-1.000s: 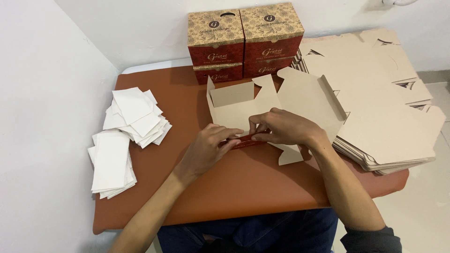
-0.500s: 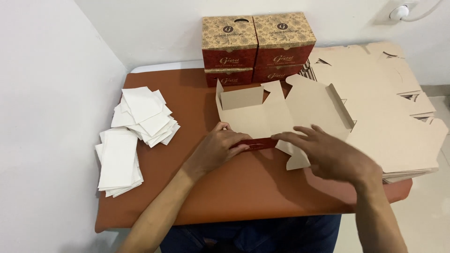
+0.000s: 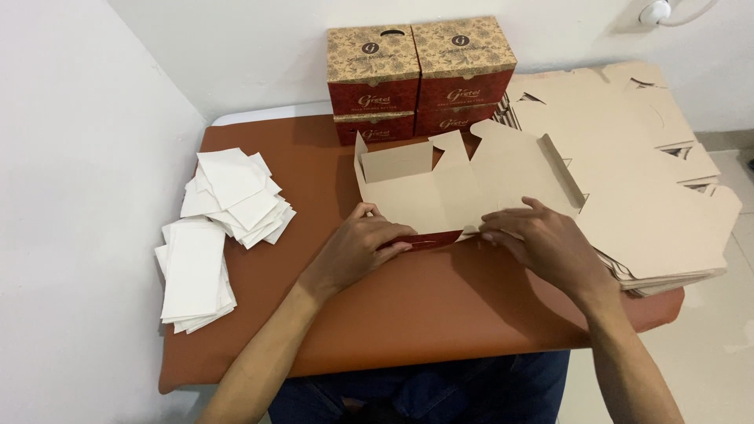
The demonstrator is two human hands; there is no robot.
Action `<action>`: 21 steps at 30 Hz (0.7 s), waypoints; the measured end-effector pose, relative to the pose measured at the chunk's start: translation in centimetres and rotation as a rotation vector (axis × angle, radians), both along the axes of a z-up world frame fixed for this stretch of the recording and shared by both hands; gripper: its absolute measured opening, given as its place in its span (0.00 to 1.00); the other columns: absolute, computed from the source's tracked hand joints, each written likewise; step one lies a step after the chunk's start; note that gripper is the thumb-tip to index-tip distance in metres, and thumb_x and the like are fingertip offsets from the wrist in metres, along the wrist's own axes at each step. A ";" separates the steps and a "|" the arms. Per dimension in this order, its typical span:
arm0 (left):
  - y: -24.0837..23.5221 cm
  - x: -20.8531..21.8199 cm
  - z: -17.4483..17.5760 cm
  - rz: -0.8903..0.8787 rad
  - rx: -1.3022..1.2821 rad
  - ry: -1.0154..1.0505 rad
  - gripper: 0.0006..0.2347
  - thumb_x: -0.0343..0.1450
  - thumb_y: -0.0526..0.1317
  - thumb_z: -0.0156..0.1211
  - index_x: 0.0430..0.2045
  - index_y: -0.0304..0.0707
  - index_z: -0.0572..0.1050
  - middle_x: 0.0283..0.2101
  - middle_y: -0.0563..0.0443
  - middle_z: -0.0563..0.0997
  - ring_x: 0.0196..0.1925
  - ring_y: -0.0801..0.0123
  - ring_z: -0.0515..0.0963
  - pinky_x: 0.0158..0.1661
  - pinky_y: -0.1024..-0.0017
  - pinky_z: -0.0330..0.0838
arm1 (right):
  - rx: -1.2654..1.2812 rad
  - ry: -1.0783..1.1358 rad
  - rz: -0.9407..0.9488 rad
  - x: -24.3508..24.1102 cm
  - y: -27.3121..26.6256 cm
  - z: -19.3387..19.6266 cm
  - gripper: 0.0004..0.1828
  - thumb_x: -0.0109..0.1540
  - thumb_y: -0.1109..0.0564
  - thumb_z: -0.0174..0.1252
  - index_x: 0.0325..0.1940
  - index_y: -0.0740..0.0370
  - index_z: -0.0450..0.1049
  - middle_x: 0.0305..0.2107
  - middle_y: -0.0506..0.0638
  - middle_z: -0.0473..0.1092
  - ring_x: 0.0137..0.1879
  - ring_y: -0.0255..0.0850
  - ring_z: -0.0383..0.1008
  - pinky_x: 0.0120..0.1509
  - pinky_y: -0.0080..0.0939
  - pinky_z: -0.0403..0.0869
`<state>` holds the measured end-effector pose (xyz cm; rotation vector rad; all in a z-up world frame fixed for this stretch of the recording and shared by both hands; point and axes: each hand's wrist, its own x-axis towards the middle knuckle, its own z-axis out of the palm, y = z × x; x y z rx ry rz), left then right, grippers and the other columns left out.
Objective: Assembling a cardboard box from a flat template and placing paper inserts inside.
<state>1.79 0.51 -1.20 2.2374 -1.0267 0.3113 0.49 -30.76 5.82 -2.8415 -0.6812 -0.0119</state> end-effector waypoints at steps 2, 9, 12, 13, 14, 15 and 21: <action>0.0 -0.1 0.3 0.001 0.003 0.002 0.09 0.75 0.39 0.68 0.48 0.45 0.83 0.35 0.50 0.89 0.38 0.65 0.88 0.59 0.64 0.66 | 0.012 -0.011 -0.049 0.1 0.2 -1.0 0.12 0.65 0.51 0.66 0.52 0.46 0.86 0.43 0.49 0.85 0.59 0.49 0.83 0.73 0.63 0.74; 0.2 0.2 -0.6 0.014 0.000 -0.003 0.10 0.75 0.39 0.69 0.49 0.43 0.82 0.35 0.49 0.89 0.38 0.66 0.88 0.60 0.65 0.66 | -0.043 -0.091 -0.098 -0.2 2.7 -0.5 0.10 0.69 0.45 0.62 0.53 0.39 0.85 0.33 0.47 0.84 0.43 0.46 0.87 0.51 0.54 0.84; -0.1 0.1 -0.1 0.011 -0.007 0.009 0.10 0.74 0.38 0.69 0.49 0.43 0.82 0.35 0.47 0.89 0.38 0.65 0.88 0.59 0.64 0.67 | -0.089 -0.159 -0.094 -1.4 4.9 1.9 0.07 0.70 0.55 0.62 0.48 0.49 0.85 0.30 0.52 0.84 0.41 0.47 0.88 0.47 0.52 0.84; 0.0 0.1 -0.2 0.011 -0.008 0.009 0.10 0.74 0.38 0.69 0.49 0.43 0.82 0.35 0.47 0.89 0.38 0.65 0.88 0.59 0.64 0.67 | -0.090 -0.159 -0.094 -1.4 5.0 1.5 0.07 0.70 0.55 0.62 0.48 0.49 0.85 0.30 0.52 0.84 0.41 0.47 0.88 0.47 0.52 0.84; 0.0 0.1 -0.3 0.010 -0.008 0.001 0.10 0.74 0.38 0.69 0.49 0.43 0.82 0.35 0.47 0.89 0.37 0.66 0.88 0.59 0.65 0.67 | -0.171 -0.193 -0.085 -1.4 5.2 1.1 0.06 0.69 0.53 0.63 0.47 0.48 0.84 0.28 0.51 0.83 0.39 0.48 0.88 0.46 0.52 0.85; 0.1 0.1 -0.4 0.010 -0.009 -0.008 0.10 0.74 0.39 0.69 0.49 0.43 0.82 0.35 0.48 0.89 0.37 0.67 0.88 0.59 0.65 0.67 | -0.252 -0.227 -0.076 -1.3 5.4 0.8 0.05 0.69 0.52 0.63 0.46 0.48 0.84 0.26 0.50 0.83 0.36 0.48 0.87 0.44 0.52 0.85; 0.0 0.3 -0.3 -0.012 -0.013 -0.026 0.09 0.75 0.39 0.69 0.47 0.43 0.83 0.33 0.48 0.89 0.36 0.66 0.88 0.58 0.65 0.67 | -0.320 -0.212 -0.055 -0.4 6.2 2.3 0.05 0.68 0.51 0.64 0.44 0.46 0.85 0.25 0.50 0.82 0.36 0.48 0.87 0.44 0.51 0.85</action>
